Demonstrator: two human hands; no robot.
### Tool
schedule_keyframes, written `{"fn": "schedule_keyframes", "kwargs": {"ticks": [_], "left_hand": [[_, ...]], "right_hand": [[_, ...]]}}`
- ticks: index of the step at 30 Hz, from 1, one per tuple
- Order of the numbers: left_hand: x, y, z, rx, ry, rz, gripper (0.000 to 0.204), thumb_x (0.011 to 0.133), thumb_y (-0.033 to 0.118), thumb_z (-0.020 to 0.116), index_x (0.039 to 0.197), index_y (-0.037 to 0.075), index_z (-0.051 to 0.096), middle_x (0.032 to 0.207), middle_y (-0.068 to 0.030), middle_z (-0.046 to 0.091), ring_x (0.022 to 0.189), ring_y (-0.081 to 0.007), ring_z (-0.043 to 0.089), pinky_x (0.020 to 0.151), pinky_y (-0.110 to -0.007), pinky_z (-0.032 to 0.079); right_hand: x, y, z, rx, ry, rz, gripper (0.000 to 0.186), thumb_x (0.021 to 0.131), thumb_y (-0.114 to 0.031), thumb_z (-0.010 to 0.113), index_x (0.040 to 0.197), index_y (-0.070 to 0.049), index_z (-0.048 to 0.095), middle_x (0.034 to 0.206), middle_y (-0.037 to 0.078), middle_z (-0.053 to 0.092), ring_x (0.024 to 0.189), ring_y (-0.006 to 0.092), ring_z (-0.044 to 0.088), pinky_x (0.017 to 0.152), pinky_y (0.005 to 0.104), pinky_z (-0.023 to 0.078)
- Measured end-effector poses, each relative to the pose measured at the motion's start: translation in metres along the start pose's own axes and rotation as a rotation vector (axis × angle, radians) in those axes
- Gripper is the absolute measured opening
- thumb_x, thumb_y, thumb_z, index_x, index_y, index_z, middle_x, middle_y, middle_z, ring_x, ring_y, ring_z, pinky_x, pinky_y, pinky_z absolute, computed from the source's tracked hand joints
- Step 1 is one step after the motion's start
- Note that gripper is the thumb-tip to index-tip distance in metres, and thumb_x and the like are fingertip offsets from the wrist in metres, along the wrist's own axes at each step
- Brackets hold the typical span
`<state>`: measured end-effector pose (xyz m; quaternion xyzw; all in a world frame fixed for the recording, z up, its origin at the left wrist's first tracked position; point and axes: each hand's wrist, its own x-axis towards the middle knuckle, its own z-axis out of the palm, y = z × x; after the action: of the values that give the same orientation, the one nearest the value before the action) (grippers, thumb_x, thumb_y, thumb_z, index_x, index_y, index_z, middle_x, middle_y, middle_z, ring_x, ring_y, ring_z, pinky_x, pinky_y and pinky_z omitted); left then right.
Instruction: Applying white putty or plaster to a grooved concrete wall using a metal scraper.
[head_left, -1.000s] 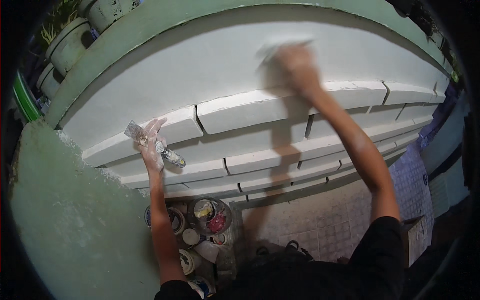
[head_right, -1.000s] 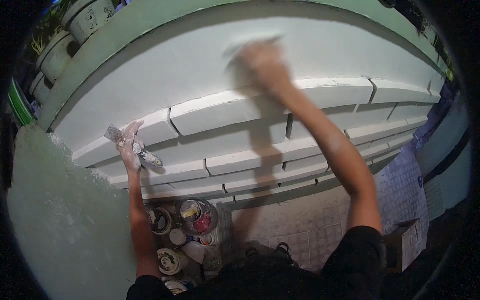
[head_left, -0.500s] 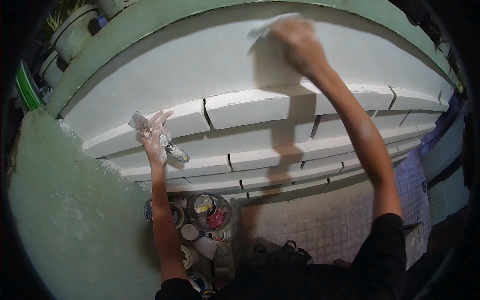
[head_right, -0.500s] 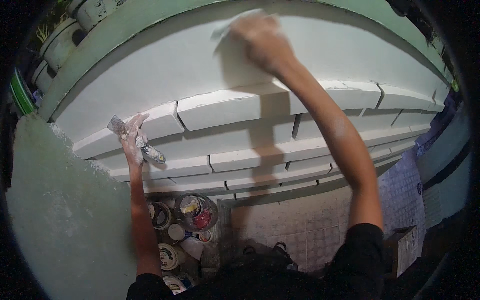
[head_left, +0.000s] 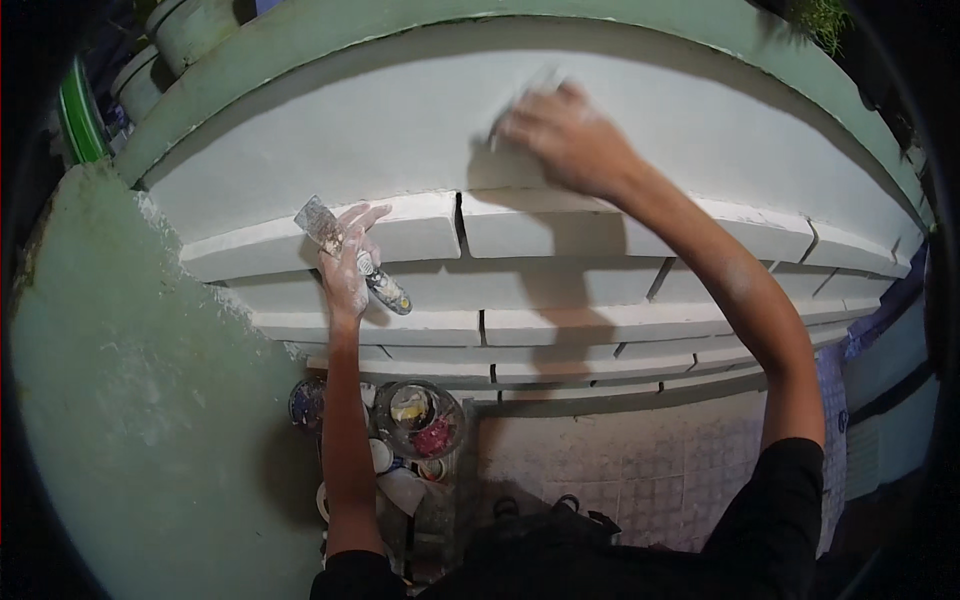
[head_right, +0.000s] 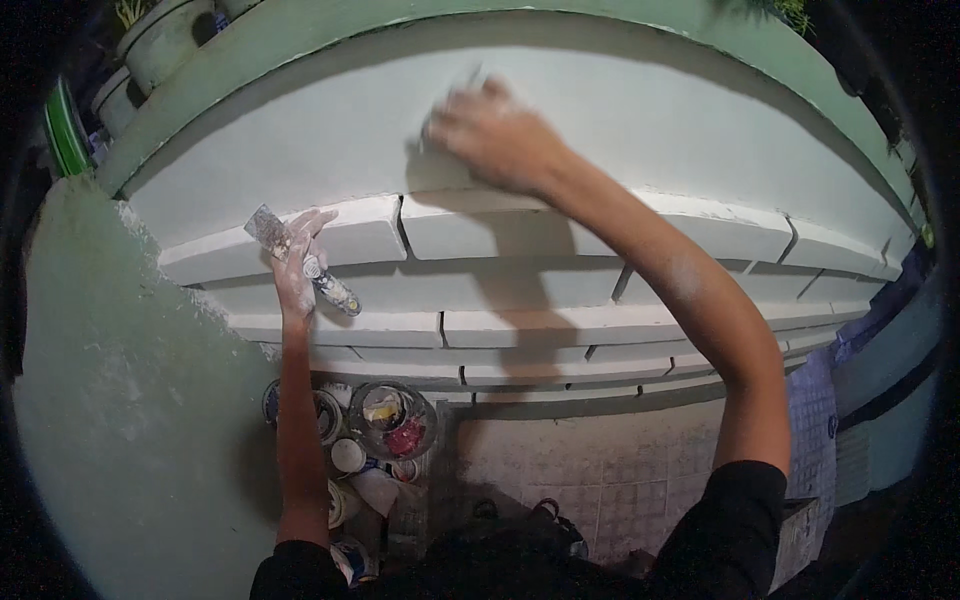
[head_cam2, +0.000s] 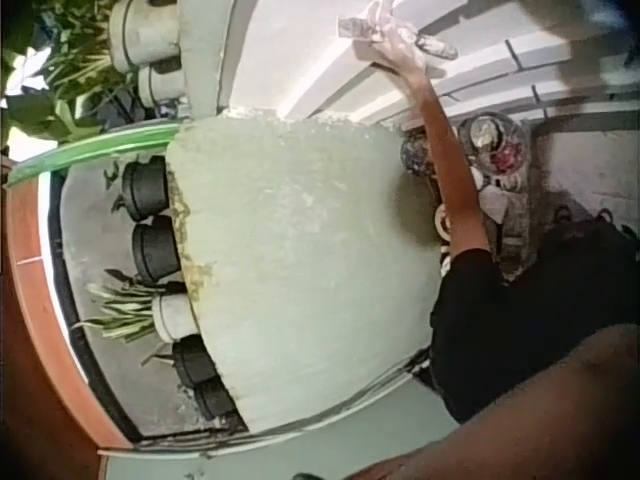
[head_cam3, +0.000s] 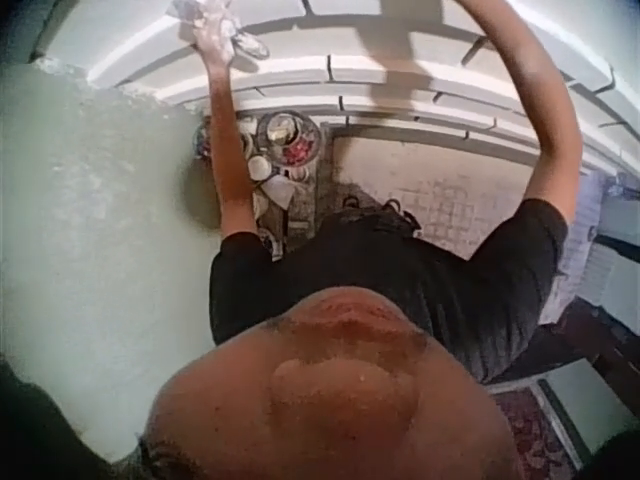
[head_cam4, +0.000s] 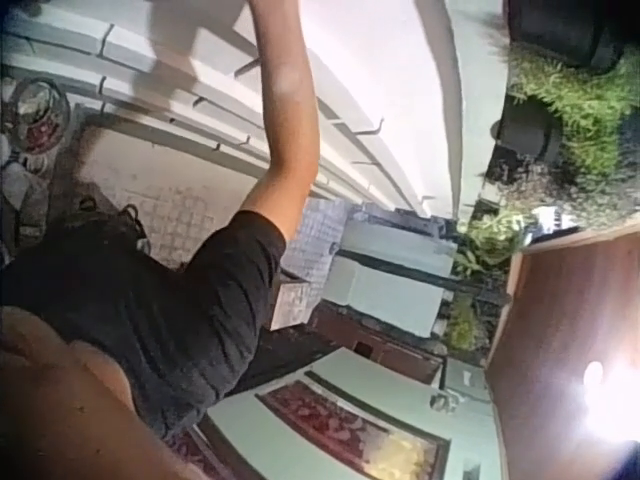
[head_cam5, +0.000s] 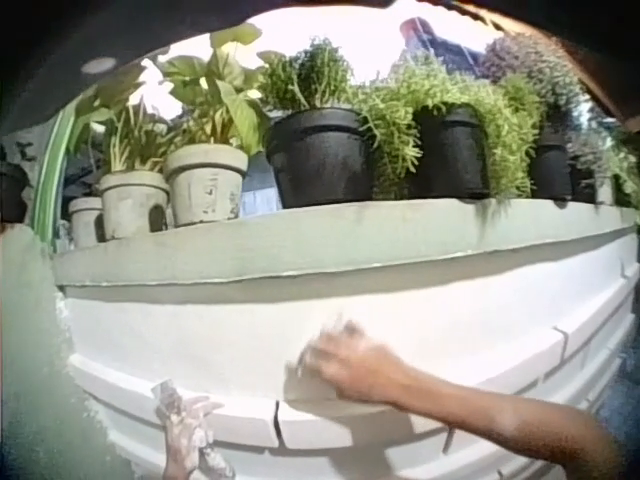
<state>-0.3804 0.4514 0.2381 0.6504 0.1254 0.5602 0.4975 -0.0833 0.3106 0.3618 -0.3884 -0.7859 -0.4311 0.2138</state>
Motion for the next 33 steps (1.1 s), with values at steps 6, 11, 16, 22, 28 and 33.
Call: {"fn": "schedule_keyframes", "kwargs": {"ticks": [6,11,16,22,28,33], "left_hand": [[-0.002,-0.002,-0.003,-0.018,-0.002,0.038,0.039,0.098,0.019,0.052,0.126,-0.008,0.053,0.115,-0.0199,0.069,0.063,-0.0063,0.048,0.056,-0.021,0.042],[-0.003,-0.001,0.004,-0.023,-0.020,0.012,0.039,0.099,0.018,0.051,0.128,-0.007,0.052,0.115,-0.0186,0.070,0.064,-0.0062,0.050,0.057,-0.020,0.042],[-0.001,-0.001,0.002,0.016,-0.036,0.006,0.040,0.098,0.018,0.050,0.129,-0.008,0.051,0.116,-0.0184,0.069,0.065,-0.0064,0.050,0.058,-0.020,0.043],[-0.005,-0.005,-0.008,0.084,-0.005,0.043,0.041,0.099,0.020,0.049,0.128,-0.009,0.051,0.117,-0.0191,0.069,0.066,-0.0063,0.050,0.058,-0.020,0.043],[0.001,-0.005,0.007,0.041,0.009,0.055,0.036,0.097,0.018,0.051,0.123,-0.007,0.055,0.111,-0.0150,0.072,0.059,-0.0079,0.048,0.056,-0.021,0.042],[0.000,-0.007,0.002,0.177,0.042,0.108,0.042,0.097,0.020,0.049,0.124,-0.012,0.058,0.118,-0.0177,0.068,0.062,-0.0060,0.048,0.056,-0.020,0.041]], "right_hand": [[0.012,-0.030,0.037,-0.062,-0.109,-0.165,0.031,0.075,-0.001,0.058,0.102,-0.013,0.066,0.109,0.005,0.065,0.104,0.0267,0.060,0.089,0.0433,0.045],[0.049,-0.010,-0.004,-0.304,0.104,0.404,0.031,0.081,-0.010,0.062,0.111,-0.014,0.067,0.113,0.003,0.065,0.111,0.0225,0.058,0.100,0.0412,0.044],[0.024,-0.029,0.031,0.022,-0.178,-0.026,0.030,0.076,-0.007,0.065,0.106,-0.013,0.065,0.112,0.003,0.064,0.111,0.0215,0.058,0.096,0.0431,0.043],[-0.035,-0.010,0.021,-0.118,-0.115,0.016,0.037,0.079,-0.011,0.066,0.116,-0.017,0.066,0.115,0.004,0.065,0.116,0.0223,0.058,0.106,0.0463,0.041],[-0.164,0.085,-0.097,-0.574,0.738,0.721,0.018,0.084,-0.007,0.066,0.099,-0.009,0.074,0.096,0.011,0.074,0.087,0.0276,0.071,0.076,0.0365,0.056],[-0.093,0.040,-0.028,-0.288,0.920,1.039,0.016,0.088,-0.017,0.063,0.093,-0.004,0.071,0.074,0.012,0.064,0.062,0.0277,0.059,0.059,0.0427,0.044]]}}
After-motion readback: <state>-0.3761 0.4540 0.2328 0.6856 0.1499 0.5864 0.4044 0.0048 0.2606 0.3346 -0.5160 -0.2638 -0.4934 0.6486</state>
